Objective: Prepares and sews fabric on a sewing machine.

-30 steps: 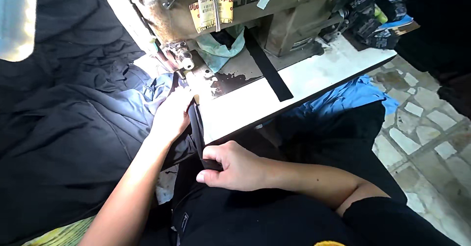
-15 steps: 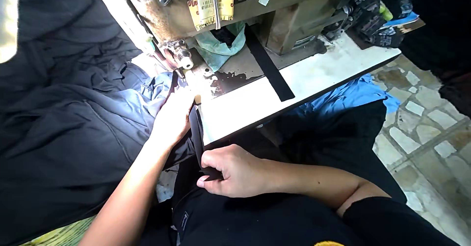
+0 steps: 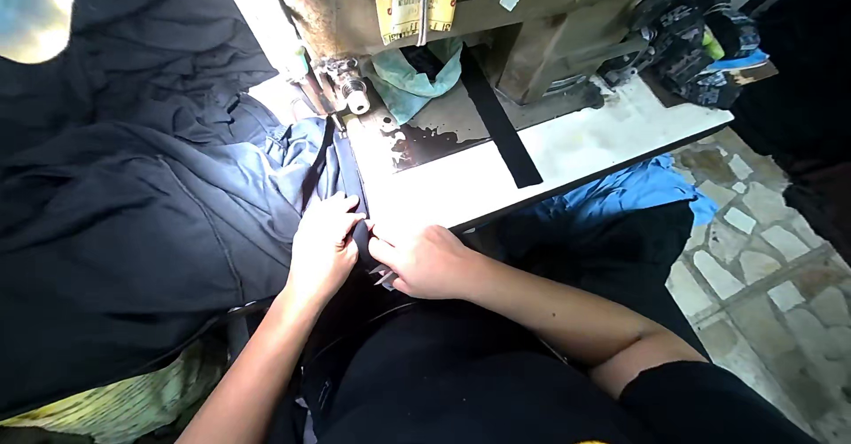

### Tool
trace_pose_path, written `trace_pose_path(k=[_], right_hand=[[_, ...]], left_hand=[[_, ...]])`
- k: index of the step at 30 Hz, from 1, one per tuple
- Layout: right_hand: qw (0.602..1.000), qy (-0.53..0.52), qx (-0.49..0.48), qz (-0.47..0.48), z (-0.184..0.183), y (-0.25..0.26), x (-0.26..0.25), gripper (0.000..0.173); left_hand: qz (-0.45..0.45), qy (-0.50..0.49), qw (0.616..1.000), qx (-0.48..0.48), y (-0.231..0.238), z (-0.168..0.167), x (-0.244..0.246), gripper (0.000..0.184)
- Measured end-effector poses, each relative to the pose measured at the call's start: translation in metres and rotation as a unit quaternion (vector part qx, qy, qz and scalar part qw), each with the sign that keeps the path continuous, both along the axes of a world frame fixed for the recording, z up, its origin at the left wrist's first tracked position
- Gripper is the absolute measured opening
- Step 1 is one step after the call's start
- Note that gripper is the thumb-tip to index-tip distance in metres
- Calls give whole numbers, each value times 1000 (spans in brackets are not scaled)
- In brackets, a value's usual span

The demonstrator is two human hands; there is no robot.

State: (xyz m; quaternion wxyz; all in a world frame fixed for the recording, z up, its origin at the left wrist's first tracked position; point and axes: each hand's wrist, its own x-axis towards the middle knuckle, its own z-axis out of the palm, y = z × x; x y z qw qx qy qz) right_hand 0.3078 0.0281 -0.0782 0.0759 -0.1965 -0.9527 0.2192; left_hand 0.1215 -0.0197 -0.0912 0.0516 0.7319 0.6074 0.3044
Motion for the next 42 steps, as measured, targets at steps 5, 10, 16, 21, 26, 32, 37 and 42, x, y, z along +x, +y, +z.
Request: trace_pose_path(k=[5, 10, 16, 21, 26, 32, 37, 42], right_hand=[[995, 80, 59, -9, -14, -3, -2, 20], [995, 56, 77, 5, -10, -3, 3, 21], [999, 24, 47, 3, -6, -6, 7, 23], [1000, 9, 26, 1, -5, -7, 7, 27], [1000, -10, -3, 3, -2, -8, 8, 31], [1000, -10, -5, 8, 1, -7, 8, 27], [1000, -13, 9, 13, 3, -1, 4, 26], [998, 44, 36, 14, -4, 9, -3, 21]], left_hand=[[3, -37, 999, -12, -1, 2, -4, 21], [-20, -6, 1000, -16, -1, 2, -3, 21], [-27, 20, 999, -11, -1, -1, 0, 22], [-28, 8, 999, -23, -2, -4, 0, 24], [-56, 30, 998, -24, -5, -7, -6, 33], [-70, 48, 996, -8, -4, -12, -12, 38], [-69, 51, 996, 7, 1, -14, -15, 38], [-60, 61, 996, -12, 11, -11, -18, 40]])
